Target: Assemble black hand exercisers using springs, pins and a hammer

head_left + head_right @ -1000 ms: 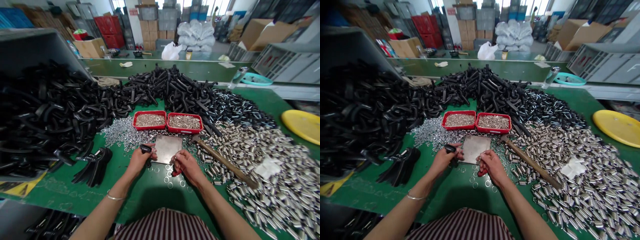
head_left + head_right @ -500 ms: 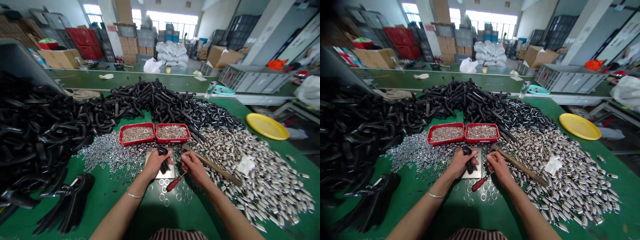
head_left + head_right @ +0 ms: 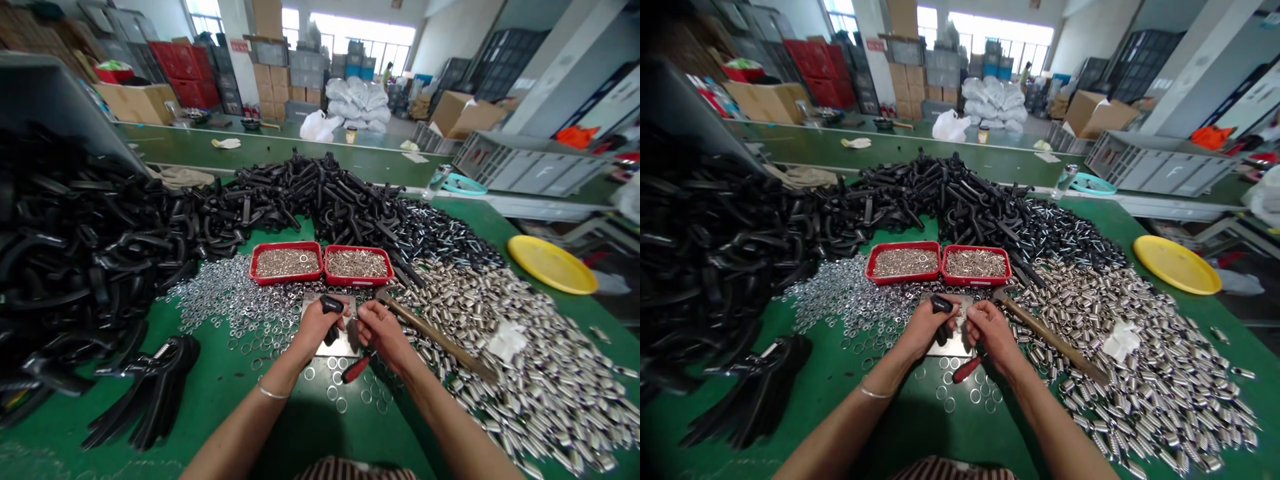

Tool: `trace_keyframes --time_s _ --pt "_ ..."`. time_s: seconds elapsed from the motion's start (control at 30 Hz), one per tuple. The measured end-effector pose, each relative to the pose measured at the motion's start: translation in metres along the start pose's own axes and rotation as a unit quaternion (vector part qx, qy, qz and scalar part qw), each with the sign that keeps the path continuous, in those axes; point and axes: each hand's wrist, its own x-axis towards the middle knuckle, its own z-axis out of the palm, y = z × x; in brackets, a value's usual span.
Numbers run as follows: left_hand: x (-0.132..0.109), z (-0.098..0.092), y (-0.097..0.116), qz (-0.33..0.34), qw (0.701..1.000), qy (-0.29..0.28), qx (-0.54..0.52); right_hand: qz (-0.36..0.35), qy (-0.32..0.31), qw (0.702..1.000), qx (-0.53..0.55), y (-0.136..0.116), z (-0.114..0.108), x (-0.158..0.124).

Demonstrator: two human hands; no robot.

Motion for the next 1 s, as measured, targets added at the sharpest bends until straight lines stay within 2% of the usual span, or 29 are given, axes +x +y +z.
trace_keyframes --time_s 0.27,0.37,0.47,0.63,0.7,0.77,0.87,0.93,1.0 --pt "-0.005 0.002 0.003 -0.030 0.997 -0.060 -0.039 0.010 -0.010 1.000 0.002 -0.002 0.000 0.001" --pt "-0.004 -0.003 0.000 -0.033 0.994 -0.094 -0.033 0.043 -0.013 0.999 0.031 -0.004 -0.003 0.002" --pt "-0.003 -0.007 -0.001 -0.028 0.994 -0.103 -0.017 0.081 -0.015 0.994 0.066 -0.005 -0.008 0.002" --pt "-0.005 -0.007 0.004 0.006 0.993 -0.118 0.016 0.131 -0.076 0.987 0.053 -0.011 -0.017 -0.002" --pt "-0.005 -0.008 0.007 0.002 0.991 -0.128 0.044 0.102 -0.064 0.993 0.009 -0.014 -0.021 -0.002" --pt "-0.006 -0.010 0.008 0.014 0.989 -0.125 0.075 0.039 -0.023 0.997 -0.057 -0.018 -0.025 -0.001" --pt "-0.004 -0.014 0.008 0.042 0.990 -0.111 0.078 -0.036 0.020 0.986 -0.162 -0.024 -0.031 0.000" --pt "-0.002 -0.016 0.005 0.048 0.994 -0.092 0.047 -0.051 0.024 0.979 -0.198 -0.026 -0.033 0.000" --pt "0.000 -0.015 0.001 0.049 0.997 -0.049 0.033 -0.063 0.032 0.978 -0.197 -0.025 -0.030 -0.001"
